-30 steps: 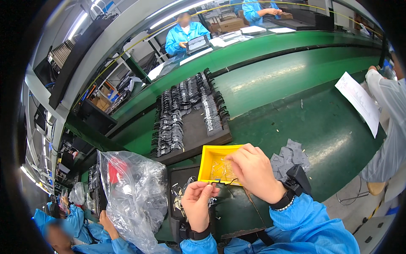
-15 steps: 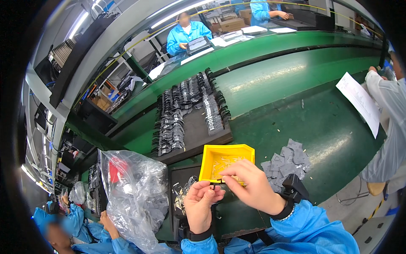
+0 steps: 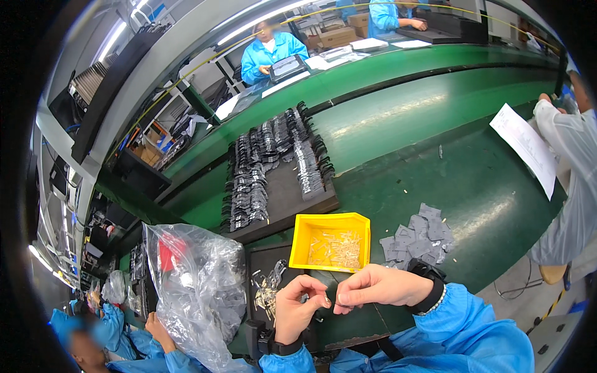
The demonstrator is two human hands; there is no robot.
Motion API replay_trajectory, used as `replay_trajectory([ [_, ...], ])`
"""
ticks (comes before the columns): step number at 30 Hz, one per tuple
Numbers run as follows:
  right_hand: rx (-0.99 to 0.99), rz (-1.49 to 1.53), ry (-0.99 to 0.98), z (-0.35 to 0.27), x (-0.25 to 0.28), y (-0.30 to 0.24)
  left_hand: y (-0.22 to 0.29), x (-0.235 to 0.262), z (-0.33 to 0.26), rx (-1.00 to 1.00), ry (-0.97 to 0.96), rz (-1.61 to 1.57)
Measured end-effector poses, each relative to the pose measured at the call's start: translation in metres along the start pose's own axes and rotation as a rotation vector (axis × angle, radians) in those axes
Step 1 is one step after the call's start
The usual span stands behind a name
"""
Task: Assembling small plastic and metal components on a factory production line.
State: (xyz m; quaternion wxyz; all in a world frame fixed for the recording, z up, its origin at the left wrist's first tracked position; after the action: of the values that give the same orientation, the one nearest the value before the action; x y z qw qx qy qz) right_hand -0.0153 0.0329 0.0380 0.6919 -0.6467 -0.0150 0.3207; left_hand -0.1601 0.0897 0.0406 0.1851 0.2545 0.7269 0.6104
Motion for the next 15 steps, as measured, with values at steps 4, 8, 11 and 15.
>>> replay_trajectory([
  [4,-0.082,0.181,-0.03,-0.007,-0.006,0.014,0.007,-0.004,0.0,-0.084,-0.019,0.162],
  [8,-0.125,0.173,-0.1,-0.016,-0.013,0.016,0.008,-0.008,0.0,-0.108,-0.138,0.304],
  [11,-0.113,0.095,-0.194,-0.028,-0.016,0.013,0.012,-0.016,-0.003,-0.019,-0.423,0.201],
  [15,0.132,0.227,-0.204,-0.05,-0.015,-0.004,0.015,-0.014,-0.008,0.03,-0.128,-0.183],
])
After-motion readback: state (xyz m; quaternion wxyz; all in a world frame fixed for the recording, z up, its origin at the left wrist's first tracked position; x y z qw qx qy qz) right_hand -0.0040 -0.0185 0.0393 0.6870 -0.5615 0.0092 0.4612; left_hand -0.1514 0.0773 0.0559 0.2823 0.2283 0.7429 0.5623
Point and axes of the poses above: each hand's wrist, its own z-axis towards the middle knuckle, its own x-axis out of the back of the hand, y = z × x, the point moved 5 cm from there along z, towards the middle knuckle, and after that the axes turned 9 degrees about x, right-handed, at the moved point
